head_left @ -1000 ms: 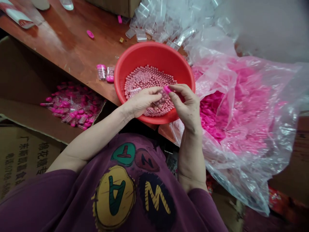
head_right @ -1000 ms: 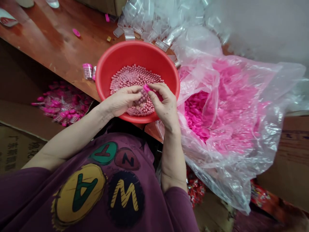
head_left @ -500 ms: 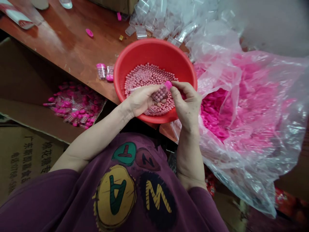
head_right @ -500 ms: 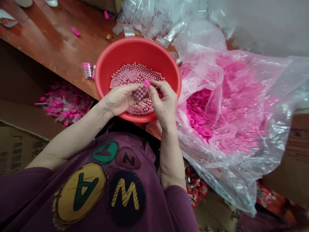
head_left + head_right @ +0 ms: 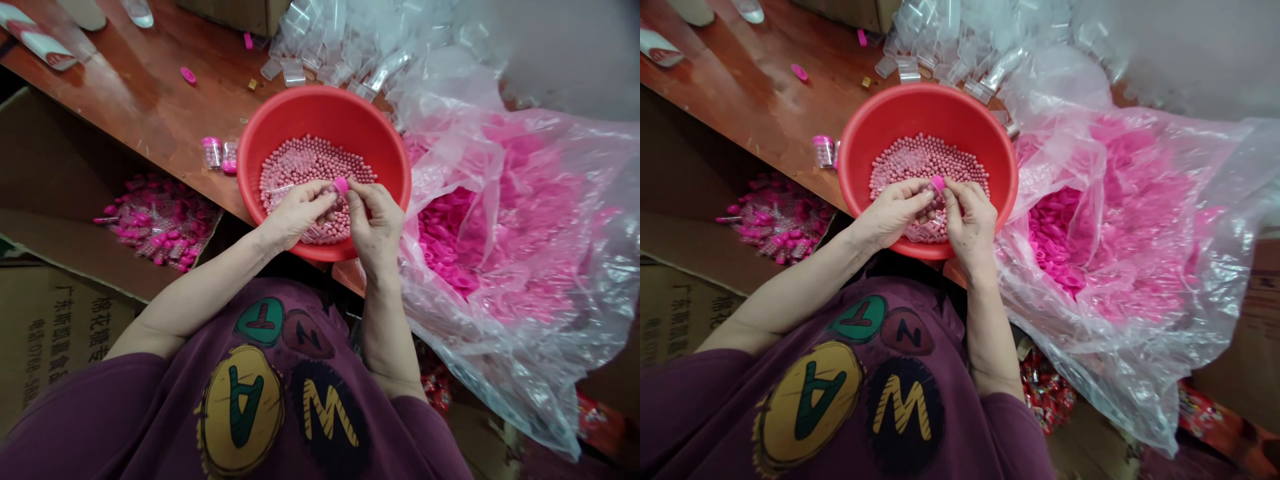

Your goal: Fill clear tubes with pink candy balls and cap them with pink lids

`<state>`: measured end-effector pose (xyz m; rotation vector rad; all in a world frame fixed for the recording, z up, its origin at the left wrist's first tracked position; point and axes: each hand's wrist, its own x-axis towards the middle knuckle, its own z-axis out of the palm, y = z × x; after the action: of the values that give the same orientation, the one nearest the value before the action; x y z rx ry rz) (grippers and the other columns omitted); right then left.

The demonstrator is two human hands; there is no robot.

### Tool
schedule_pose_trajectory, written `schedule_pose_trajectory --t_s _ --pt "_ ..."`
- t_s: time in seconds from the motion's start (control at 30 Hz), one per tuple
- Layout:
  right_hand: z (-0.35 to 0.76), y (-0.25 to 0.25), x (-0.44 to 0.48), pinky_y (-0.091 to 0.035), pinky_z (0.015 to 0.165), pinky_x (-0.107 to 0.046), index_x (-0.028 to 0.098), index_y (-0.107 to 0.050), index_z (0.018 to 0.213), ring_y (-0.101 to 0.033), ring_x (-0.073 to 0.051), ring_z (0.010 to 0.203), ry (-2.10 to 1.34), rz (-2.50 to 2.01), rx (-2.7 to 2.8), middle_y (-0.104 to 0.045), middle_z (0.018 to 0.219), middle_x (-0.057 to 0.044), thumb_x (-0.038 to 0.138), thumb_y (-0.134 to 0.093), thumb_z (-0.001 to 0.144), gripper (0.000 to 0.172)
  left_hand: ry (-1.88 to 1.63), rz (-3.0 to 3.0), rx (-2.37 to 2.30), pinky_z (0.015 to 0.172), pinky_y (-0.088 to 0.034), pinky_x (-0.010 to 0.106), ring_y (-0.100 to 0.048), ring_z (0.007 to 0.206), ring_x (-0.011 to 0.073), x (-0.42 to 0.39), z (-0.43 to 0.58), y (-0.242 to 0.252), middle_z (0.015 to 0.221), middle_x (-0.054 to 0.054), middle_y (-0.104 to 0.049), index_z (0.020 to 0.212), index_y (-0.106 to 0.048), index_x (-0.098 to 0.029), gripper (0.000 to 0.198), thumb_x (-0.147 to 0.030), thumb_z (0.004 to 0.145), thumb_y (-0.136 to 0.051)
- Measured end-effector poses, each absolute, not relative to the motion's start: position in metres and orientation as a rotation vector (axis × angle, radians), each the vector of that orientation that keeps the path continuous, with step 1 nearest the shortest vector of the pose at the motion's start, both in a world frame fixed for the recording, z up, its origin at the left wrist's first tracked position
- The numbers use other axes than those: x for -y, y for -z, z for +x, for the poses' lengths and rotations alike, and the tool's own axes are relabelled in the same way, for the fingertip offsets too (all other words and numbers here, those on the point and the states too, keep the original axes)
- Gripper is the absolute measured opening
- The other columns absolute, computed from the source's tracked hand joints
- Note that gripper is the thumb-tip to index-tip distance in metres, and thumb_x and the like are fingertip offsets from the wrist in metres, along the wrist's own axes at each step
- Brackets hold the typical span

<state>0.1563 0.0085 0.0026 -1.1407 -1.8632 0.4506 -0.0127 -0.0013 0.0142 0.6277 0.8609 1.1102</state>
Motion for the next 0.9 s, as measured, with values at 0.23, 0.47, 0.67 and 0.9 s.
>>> schedule_pose_trajectory --t_s 0.23,0.47,0.67,0.9 --pt "0.149 -0.004 0.007 -0.066 0.101 -0.051 0.028 -0.077 0.136 -0.074 -0.025 0.108 -0.487 -1.162 1.925 -0.077 0.115 -0.009 0.034 -0.05 0.115 0.035 -1.109 0.593 -0.871 0.058 -0.044 0.019 -0.057 0.061 0.0056 0.0 -0.014 -0.013 0.076 -0.002 -0.065 0.089 -0.073 -0.014 0.013 -0.016 0.101 -0.077" --pt "0.17 0.013 -0.001 -0.067 0.105 -0.053 0.04 -0.057 0.161 -0.071 -0.027 0.126 -0.662 -1.194 1.752 -0.069 0.139 -0.008 0.049 -0.053 0.114 0.048 -1.146 0.696 -0.904 0.069 -0.051 0.021 -0.061 0.071 0.0092 0.001 -0.014 -0.011 0.082 0.0 -0.072 0.095 -0.078 -0.015 0.015 -0.025 0.092 -0.088" --pt "0.168 0.003 0.0 -0.066 0.105 -0.052 0.032 -0.068 0.139 -0.073 -0.026 0.117 -0.728 -1.188 1.764 -0.07 0.13 -0.008 0.046 -0.063 0.108 0.034 -1.143 0.808 -0.91 0.08 -0.054 0.023 -0.065 0.08 0.0114 0.002 -0.014 -0.004 0.085 0.001 -0.074 0.095 -0.082 -0.014 0.018 -0.028 0.089 -0.091" --pt "0.144 0.005 0.01 -0.052 0.123 -0.067 0.018 -0.051 0.154 -0.06 -0.041 0.141 -0.382 -1.333 2.065 -0.061 0.147 -0.021 0.04 -0.083 0.087 0.078 -1.088 0.646 -0.956 0.068 -0.051 0.021 -0.064 0.07 0.0097 0.002 -0.013 -0.011 0.078 0.001 -0.074 0.087 -0.079 -0.014 0.017 -0.025 0.087 -0.091"
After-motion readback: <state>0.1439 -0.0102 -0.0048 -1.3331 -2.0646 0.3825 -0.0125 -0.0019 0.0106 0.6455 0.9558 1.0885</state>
